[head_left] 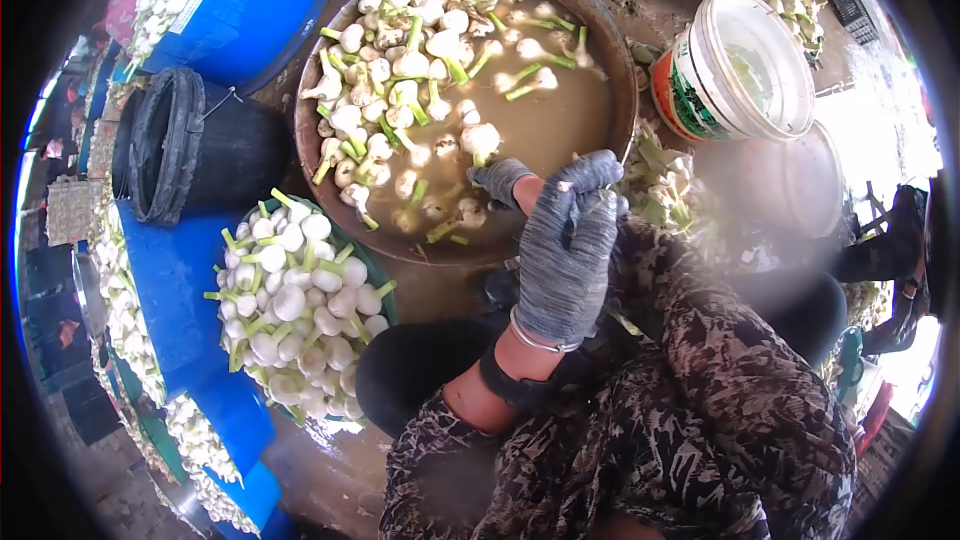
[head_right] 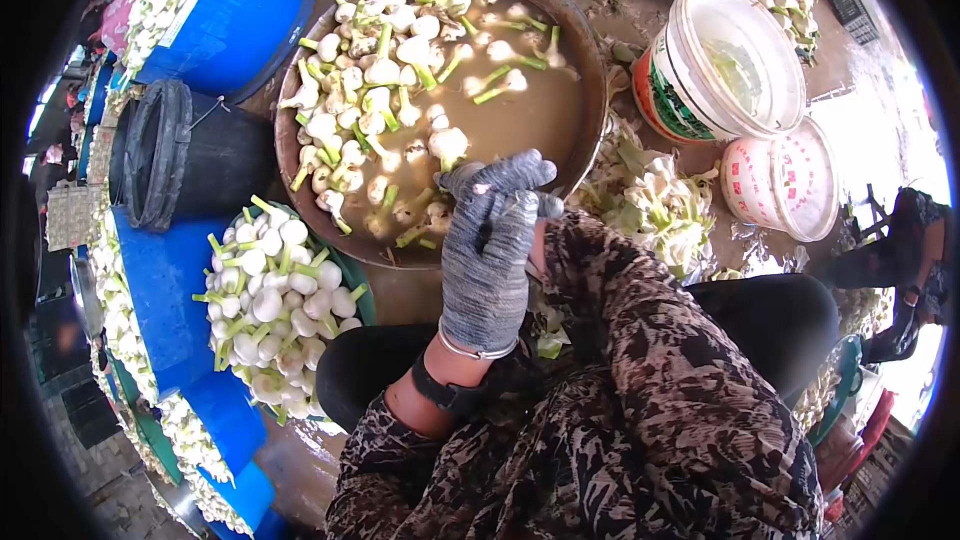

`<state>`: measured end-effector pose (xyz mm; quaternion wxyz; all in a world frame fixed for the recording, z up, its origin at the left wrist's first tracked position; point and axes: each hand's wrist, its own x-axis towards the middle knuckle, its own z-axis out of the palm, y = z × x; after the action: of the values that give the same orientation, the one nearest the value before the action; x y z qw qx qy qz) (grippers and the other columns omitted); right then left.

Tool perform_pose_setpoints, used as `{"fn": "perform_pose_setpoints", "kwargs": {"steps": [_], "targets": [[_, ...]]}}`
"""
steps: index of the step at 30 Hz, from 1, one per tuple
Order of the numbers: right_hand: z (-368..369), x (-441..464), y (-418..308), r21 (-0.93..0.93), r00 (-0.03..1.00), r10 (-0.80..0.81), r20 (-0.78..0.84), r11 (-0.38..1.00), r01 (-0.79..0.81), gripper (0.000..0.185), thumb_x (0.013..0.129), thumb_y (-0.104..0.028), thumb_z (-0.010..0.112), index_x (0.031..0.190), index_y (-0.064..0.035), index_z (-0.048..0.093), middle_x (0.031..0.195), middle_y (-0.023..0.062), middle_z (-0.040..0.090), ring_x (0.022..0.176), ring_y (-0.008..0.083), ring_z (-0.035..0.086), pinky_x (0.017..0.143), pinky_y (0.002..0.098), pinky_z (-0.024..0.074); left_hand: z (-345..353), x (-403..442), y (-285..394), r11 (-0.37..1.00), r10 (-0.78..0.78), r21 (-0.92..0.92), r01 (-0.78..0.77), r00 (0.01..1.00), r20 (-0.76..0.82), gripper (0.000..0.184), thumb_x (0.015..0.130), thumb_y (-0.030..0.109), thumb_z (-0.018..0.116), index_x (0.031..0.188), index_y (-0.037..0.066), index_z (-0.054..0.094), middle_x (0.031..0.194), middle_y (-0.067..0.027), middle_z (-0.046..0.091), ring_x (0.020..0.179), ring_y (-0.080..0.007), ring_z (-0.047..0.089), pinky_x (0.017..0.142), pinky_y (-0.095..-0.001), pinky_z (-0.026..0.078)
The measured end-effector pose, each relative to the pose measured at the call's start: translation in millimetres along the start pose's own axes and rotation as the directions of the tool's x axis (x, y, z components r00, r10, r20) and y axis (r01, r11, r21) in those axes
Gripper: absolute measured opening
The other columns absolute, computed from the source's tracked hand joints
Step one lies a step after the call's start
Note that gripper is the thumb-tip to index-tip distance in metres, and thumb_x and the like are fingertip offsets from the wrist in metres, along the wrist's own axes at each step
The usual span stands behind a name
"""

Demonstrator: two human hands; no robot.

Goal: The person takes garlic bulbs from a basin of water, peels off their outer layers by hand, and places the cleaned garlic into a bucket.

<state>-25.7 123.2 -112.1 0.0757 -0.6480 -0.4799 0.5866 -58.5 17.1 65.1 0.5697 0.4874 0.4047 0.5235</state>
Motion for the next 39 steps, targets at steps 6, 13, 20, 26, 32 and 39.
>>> {"fn": "perform_pose_setpoints", "kwargs": {"steps": [6, 13, 20, 26, 32, 39], "targets": [[-57.0, -70.8, 26.2, 0.065, 0.889, -0.433, -0.152, 0.893, 0.446, 0.020, 0.093, -0.006, 0.058, 0.112, -0.0017, 0.059, 0.098, 0.0048, 0.064, 0.088, 0.0138, 0.062, 0.076, 0.0279, 0.0516, -8.3, 9.5, -36.9, 0.755, -0.518, -0.464, 0.462, 0.855, 0.008, 0.035, 0.098, 0.033, 0.048, 0.121, 0.007, 0.049, 0.096, -0.0147, 0.066, 0.071, -0.0217, 0.062, 0.069, -0.0394, 0.055], [-134.0, -181.0, 79.1, -0.563, 0.565, -0.756, -0.331, 0.638, 0.525, 0.033, 0.076, -0.014, 0.065, 0.108, -0.0078, 0.062, 0.092, 0.0169, 0.064, 0.085, 0.0375, 0.061, 0.075, 0.0432, 0.0497, 29.6, 0.4, -49.6, 0.503, -0.538, -0.587, 0.634, 0.761, 0.362, 0.045, 0.098, 0.039, 0.049, 0.132, 0.010, 0.045, 0.110, -0.0188, 0.063, 0.089, -0.0304, 0.066, 0.087, -0.0482, 0.054], [-149.8, -250.4, 106.2, -0.138, 0.500, -0.417, -0.759, 0.854, 0.502, 0.031, 0.085, -0.004, 0.066, 0.115, -0.0025, 0.060, 0.095, 0.0057, 0.064, 0.074, 0.0086, 0.057, 0.069, 0.0258, 0.0502, 74.0, -16.6, -54.5, 0.765, -0.392, -0.424, 0.484, 0.873, 0.289, 0.041, 0.096, 0.017, 0.057, 0.133, 0.004, 0.044, 0.126, -0.0125, 0.052, 0.110, -0.0256, 0.057, 0.092, -0.0408, 0.053], [-145.4, -259.6, 108.3, -0.116, 0.468, -0.422, -0.776, 0.826, 0.552, 0.015, 0.083, -0.018, 0.067, 0.091, -0.0058, 0.068, 0.080, 0.0164, 0.065, 0.073, 0.0338, 0.063, 0.069, 0.0398, 0.0512, 94.0, -14.9, -64.9, 0.901, -0.335, -0.220, 0.373, 0.922, 0.194, 0.037, 0.093, 0.015, 0.060, 0.127, 0.002, 0.050, 0.121, -0.0100, 0.056, 0.106, -0.0199, 0.057, 0.091, -0.0334, 0.051], [-147.5, -249.3, 102.0, -0.370, 0.374, -0.472, -0.799, 0.875, 0.312, 0.011, 0.083, -0.012, 0.068, 0.087, -0.0030, 0.062, 0.077, 0.0146, 0.065, 0.067, 0.0300, 0.063, 0.062, 0.0363, 0.0502, 96.3, -9.7, -78.2, 0.977, -0.214, 0.043, 0.210, 0.965, 0.152, 0.034, 0.086, 0.011, 0.064, 0.118, 0.001, 0.058, 0.113, -0.0081, 0.061, 0.102, -0.0165, 0.058, 0.088, -0.0306, 0.048], [-148.0, -250.5, 102.2, -0.021, 0.564, -0.354, -0.746, 0.859, 0.511, 0.020, 0.084, -0.022, 0.065, 0.085, -0.0028, 0.063, 0.076, 0.0185, 0.064, 0.073, 0.0383, 0.062, 0.066, 0.0432, 0.0499, 86.9, -11.6, -68.3, 0.937, -0.268, -0.191, 0.292, 0.953, 0.141, 0.045, 0.090, 0.012, 0.064, 0.129, 0.006, 0.044, 0.126, -0.0114, 0.049, 0.112, -0.0245, 0.055, 0.090, -0.0385, 0.055]]}}
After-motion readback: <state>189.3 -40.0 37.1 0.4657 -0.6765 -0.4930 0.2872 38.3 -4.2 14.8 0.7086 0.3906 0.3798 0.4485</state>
